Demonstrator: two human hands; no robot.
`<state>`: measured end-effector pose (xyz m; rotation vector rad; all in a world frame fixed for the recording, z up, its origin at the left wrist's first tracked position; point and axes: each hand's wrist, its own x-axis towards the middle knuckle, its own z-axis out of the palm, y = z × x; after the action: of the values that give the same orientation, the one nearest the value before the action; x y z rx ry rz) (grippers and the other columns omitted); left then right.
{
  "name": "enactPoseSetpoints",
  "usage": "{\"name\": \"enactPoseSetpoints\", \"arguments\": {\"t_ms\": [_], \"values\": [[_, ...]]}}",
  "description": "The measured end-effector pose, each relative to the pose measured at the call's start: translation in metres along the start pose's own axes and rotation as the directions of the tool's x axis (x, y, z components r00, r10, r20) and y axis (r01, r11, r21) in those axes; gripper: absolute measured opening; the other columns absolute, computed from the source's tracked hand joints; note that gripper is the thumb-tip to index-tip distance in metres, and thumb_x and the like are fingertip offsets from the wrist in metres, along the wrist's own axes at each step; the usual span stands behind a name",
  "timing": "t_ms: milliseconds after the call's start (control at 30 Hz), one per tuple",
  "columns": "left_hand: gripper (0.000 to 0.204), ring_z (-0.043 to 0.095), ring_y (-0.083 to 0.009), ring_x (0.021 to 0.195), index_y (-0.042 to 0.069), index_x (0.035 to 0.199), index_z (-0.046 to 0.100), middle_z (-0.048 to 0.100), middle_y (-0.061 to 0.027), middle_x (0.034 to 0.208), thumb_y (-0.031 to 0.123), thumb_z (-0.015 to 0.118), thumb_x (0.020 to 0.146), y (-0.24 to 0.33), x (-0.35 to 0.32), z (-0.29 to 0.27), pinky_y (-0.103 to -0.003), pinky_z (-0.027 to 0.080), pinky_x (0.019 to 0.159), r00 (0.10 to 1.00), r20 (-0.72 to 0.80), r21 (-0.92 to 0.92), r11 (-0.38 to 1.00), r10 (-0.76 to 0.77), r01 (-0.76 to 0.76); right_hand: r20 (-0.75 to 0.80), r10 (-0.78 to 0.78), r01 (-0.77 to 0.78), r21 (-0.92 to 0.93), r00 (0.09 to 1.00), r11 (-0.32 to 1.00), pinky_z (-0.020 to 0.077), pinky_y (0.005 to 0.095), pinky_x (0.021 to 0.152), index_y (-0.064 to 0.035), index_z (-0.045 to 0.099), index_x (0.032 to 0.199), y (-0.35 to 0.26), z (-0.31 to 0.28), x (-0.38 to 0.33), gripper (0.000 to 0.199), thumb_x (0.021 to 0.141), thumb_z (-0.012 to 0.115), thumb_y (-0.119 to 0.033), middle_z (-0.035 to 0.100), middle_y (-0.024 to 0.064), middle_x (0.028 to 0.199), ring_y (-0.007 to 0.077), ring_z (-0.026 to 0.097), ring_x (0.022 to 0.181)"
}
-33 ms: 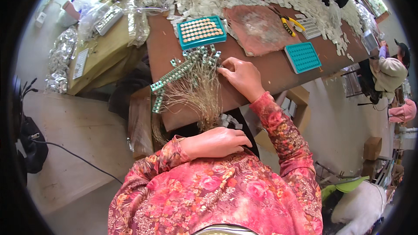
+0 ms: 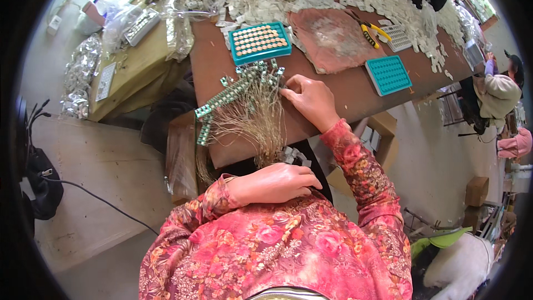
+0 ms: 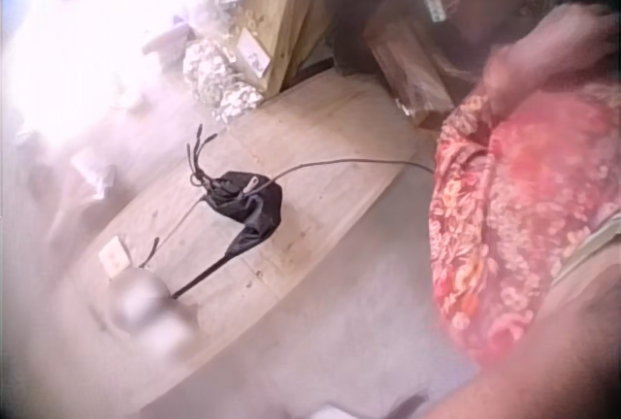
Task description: The person assembles small LED light units by inserting batteries into white plastic housings and attaching them to a string of lights. They repeatedly test the lights and place the completed units on the table.
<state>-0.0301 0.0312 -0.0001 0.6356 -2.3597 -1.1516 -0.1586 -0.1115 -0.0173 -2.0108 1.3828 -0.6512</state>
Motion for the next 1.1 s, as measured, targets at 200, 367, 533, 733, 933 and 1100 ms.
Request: {"name": "enactPoseSetpoints", "arguments": {"t_ms": [200,367,533,733,933,1100], "values": [[0.013,0.067,-0.0203,0.085,0.000,0.095,0.067,0.068,-0.0105,0.096,0.001,0.065,0.083,0.023,-0.054,-0.088,-0.029,0.054,0.075,0.948,-0.285,-0.132,0.986,-0.138,0.104,-0.039,0.073,-0.063,0.218,0.997,0.974,0.0488,0.0275,0.055,-0.0003,0.061,0.086,-0.001,-0.013,-0.017,0.021,0.082,0.070,-0.019,0.069,0.0113,0.069,0.0152,0.067,0.060],[0.018,0.066,-0.0257,0.081,0.005,0.100,0.066,0.068,-0.0114,0.096,0.007,0.061,0.083,-0.074,-0.051,-0.203,-0.032,0.052,0.074,0.640,-0.739,0.165,0.864,-0.211,0.476,-0.189,0.137,-0.012,0.547,0.972,0.837,0.0504,0.0228,0.063,0.0000,0.059,0.093,-0.002,-0.007,-0.037,0.015,0.084,0.069,-0.007,0.071,0.0085,0.081,0.0111,0.067,0.071],[0.022,0.062,-0.0302,0.095,0.011,0.104,0.065,0.062,-0.0072,0.109,0.010,0.060,0.083,-0.161,-0.022,-0.238,-0.038,0.051,0.082,0.801,-0.593,0.594,0.629,-0.079,0.501,-0.203,0.145,0.095,0.838,0.968,0.538,0.0510,0.0255,0.080,0.0000,0.053,0.105,-0.012,-0.009,-0.062,0.017,0.089,0.060,0.001,0.068,0.0104,0.094,0.0157,0.066,0.088],[0.017,0.061,-0.0298,0.096,0.010,0.101,0.064,0.061,-0.0076,0.104,0.013,0.061,0.084,-0.188,-0.025,-0.247,-0.038,0.050,0.082,0.850,-0.523,0.693,0.546,-0.070,0.471,-0.096,0.125,0.043,0.927,0.987,0.372,0.0504,0.0312,0.088,-0.0024,0.053,0.107,-0.022,-0.017,-0.068,0.015,0.093,0.058,-0.003,0.066,0.0101,0.095,0.0173,0.065,0.092],[0.011,0.061,-0.0294,0.092,0.005,0.086,0.058,0.062,-0.0076,0.097,0.012,0.062,0.078,-0.189,-0.037,-0.254,-0.038,0.051,0.078,0.895,-0.446,0.729,0.576,-0.010,0.370,0.015,0.095,-0.021,0.998,0.995,0.061,0.0518,0.0351,0.092,-0.0038,0.052,0.109,-0.025,-0.009,-0.063,0.016,0.094,0.056,-0.005,0.063,0.0077,0.099,0.0174,0.063,0.097],[0.011,0.061,-0.0301,0.091,0.007,0.090,0.059,0.061,-0.0084,0.094,0.012,0.061,0.080,-0.184,-0.031,-0.258,-0.039,0.050,0.078,0.895,-0.440,0.689,0.611,-0.076,0.390,0.088,0.068,-0.079,0.989,0.994,-0.126,0.0534,0.0338,0.090,-0.0042,0.053,0.109,-0.019,-0.004,-0.062,0.016,0.094,0.057,-0.006,0.062,0.0059,0.101,0.0172,0.064,0.096]]}}
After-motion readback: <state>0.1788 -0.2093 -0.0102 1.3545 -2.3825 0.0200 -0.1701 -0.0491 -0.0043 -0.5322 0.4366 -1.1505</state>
